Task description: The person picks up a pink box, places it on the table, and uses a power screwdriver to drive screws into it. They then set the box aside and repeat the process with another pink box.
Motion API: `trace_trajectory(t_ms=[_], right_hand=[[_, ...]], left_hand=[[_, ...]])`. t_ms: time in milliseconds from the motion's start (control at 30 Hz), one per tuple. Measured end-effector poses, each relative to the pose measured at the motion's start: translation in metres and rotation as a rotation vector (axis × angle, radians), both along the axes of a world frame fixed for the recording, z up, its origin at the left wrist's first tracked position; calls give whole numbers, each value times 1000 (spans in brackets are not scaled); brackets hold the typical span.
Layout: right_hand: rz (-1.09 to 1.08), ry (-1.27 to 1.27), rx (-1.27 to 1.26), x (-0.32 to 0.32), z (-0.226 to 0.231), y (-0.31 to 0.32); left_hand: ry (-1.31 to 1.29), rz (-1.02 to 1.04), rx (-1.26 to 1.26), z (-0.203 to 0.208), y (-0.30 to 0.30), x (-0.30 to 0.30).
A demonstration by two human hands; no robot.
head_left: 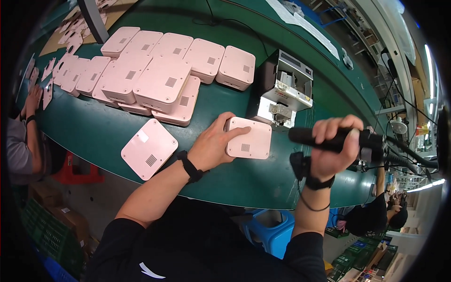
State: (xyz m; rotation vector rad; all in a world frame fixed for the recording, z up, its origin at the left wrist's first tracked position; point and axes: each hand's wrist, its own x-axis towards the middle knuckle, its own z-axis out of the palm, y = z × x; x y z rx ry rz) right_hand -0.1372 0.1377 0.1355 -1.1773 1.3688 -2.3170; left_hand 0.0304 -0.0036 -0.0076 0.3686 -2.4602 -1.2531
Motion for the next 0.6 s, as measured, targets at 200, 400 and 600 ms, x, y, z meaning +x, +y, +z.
trace_trajectory(t_ms=[200,400,600], right_hand=[[-159,6,91,-35,-5,-23],[49,-155,120,11,-7,-11],[269,-95,135,65,-7,-20]], left_hand=[[-14,0,-15,1,-1,-2],[4,32,-22,0,0,-1],[23,12,9,-2,-4,-1]])
